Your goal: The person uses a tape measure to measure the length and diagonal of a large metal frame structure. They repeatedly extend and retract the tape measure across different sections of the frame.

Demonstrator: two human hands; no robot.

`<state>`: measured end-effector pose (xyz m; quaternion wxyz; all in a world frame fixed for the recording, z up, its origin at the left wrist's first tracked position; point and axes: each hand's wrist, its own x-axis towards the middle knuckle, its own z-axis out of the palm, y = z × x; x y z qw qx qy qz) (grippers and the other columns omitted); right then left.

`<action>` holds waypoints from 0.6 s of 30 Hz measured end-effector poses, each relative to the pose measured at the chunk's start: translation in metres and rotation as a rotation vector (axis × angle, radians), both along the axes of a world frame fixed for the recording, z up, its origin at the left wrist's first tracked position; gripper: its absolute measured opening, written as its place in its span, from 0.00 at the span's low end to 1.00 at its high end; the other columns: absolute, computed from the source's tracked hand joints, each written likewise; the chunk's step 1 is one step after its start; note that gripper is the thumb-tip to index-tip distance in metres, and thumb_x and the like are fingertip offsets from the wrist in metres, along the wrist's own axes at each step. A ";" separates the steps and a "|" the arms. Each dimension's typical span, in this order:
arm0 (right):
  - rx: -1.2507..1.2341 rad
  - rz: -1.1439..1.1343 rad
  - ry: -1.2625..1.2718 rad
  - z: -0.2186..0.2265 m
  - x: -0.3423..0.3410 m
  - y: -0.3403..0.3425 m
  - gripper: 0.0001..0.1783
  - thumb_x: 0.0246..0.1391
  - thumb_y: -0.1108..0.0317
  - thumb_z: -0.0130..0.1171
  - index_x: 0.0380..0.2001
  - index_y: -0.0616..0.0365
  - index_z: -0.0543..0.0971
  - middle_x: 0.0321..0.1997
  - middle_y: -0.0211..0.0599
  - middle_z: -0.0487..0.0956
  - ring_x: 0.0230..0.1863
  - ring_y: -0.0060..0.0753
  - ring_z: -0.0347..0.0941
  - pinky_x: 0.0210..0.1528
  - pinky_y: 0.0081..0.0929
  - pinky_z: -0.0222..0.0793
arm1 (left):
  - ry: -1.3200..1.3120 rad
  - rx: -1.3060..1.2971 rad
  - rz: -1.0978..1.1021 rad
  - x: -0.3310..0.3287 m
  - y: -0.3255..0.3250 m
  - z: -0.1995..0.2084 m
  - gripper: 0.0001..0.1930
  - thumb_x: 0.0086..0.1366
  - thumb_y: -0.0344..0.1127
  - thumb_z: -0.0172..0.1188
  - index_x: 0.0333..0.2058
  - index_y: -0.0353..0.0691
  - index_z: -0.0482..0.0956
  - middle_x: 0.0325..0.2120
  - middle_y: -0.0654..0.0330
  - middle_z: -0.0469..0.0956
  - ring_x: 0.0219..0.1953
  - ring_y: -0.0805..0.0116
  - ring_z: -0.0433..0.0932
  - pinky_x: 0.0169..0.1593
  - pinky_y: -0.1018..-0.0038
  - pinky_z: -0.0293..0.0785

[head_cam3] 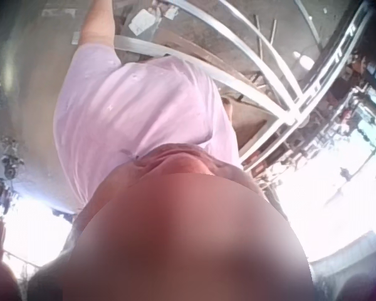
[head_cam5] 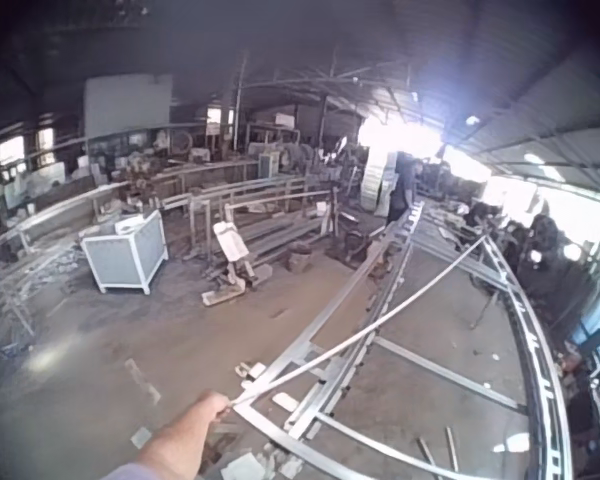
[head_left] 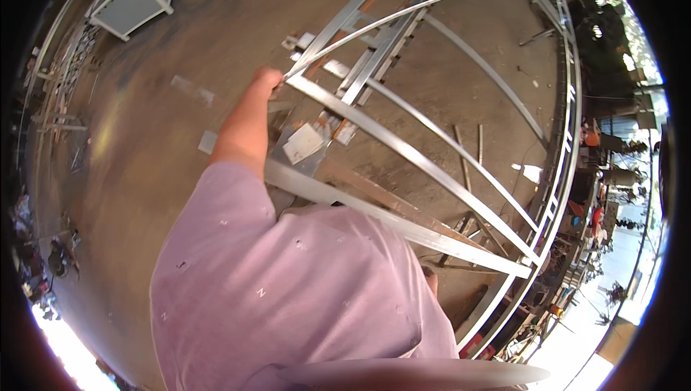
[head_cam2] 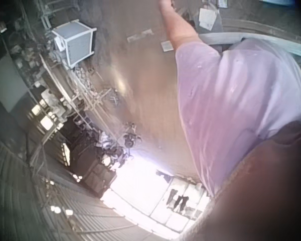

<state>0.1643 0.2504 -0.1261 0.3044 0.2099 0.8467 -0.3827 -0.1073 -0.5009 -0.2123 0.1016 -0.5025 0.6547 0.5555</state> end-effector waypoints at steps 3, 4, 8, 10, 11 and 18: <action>0.056 -0.029 0.005 0.009 0.007 -0.007 0.19 0.59 0.61 0.63 0.42 0.70 0.84 0.39 0.52 0.87 0.43 0.37 0.83 0.47 0.36 0.77 | 0.009 0.093 -0.012 -0.002 -0.013 -0.022 0.09 0.61 0.34 0.60 0.21 0.46 0.77 0.15 0.64 0.72 0.16 0.70 0.69 0.29 0.58 0.71; 0.109 -0.025 0.008 0.009 0.013 -0.008 0.20 0.59 0.60 0.64 0.42 0.70 0.84 0.39 0.52 0.87 0.43 0.37 0.83 0.47 0.36 0.77 | 0.017 0.100 -0.053 -0.004 -0.016 -0.027 0.10 0.61 0.35 0.59 0.21 0.46 0.76 0.14 0.65 0.71 0.15 0.70 0.68 0.25 0.61 0.67; 0.037 -0.055 -0.091 0.022 0.016 -0.011 0.20 0.60 0.57 0.65 0.38 0.69 0.84 0.35 0.45 0.87 0.39 0.31 0.81 0.43 0.35 0.76 | 0.022 0.083 -0.046 -0.011 -0.018 -0.040 0.12 0.62 0.35 0.60 0.19 0.47 0.74 0.14 0.66 0.71 0.13 0.69 0.67 0.22 0.63 0.65; 0.059 -0.128 -0.113 0.016 0.025 -0.008 0.17 0.58 0.61 0.65 0.40 0.66 0.86 0.39 0.46 0.88 0.41 0.33 0.83 0.45 0.34 0.77 | 0.003 0.069 -0.069 -0.011 -0.014 -0.037 0.13 0.63 0.37 0.61 0.19 0.47 0.74 0.14 0.66 0.71 0.14 0.69 0.68 0.23 0.61 0.65; 0.069 -0.161 -0.129 0.010 0.034 -0.004 0.16 0.58 0.62 0.65 0.41 0.65 0.87 0.40 0.47 0.88 0.42 0.34 0.84 0.46 0.33 0.77 | -0.001 0.054 -0.077 -0.009 -0.012 -0.036 0.14 0.65 0.39 0.61 0.20 0.47 0.73 0.15 0.67 0.71 0.15 0.69 0.69 0.24 0.60 0.66; 0.283 -0.201 -0.222 -0.025 0.070 0.020 0.31 0.55 0.45 0.66 0.48 0.64 0.86 0.45 0.50 0.87 0.49 0.38 0.84 0.54 0.33 0.76 | -0.024 0.072 -0.096 -0.006 -0.005 -0.019 0.13 0.66 0.39 0.61 0.22 0.47 0.75 0.16 0.67 0.73 0.17 0.69 0.70 0.32 0.57 0.70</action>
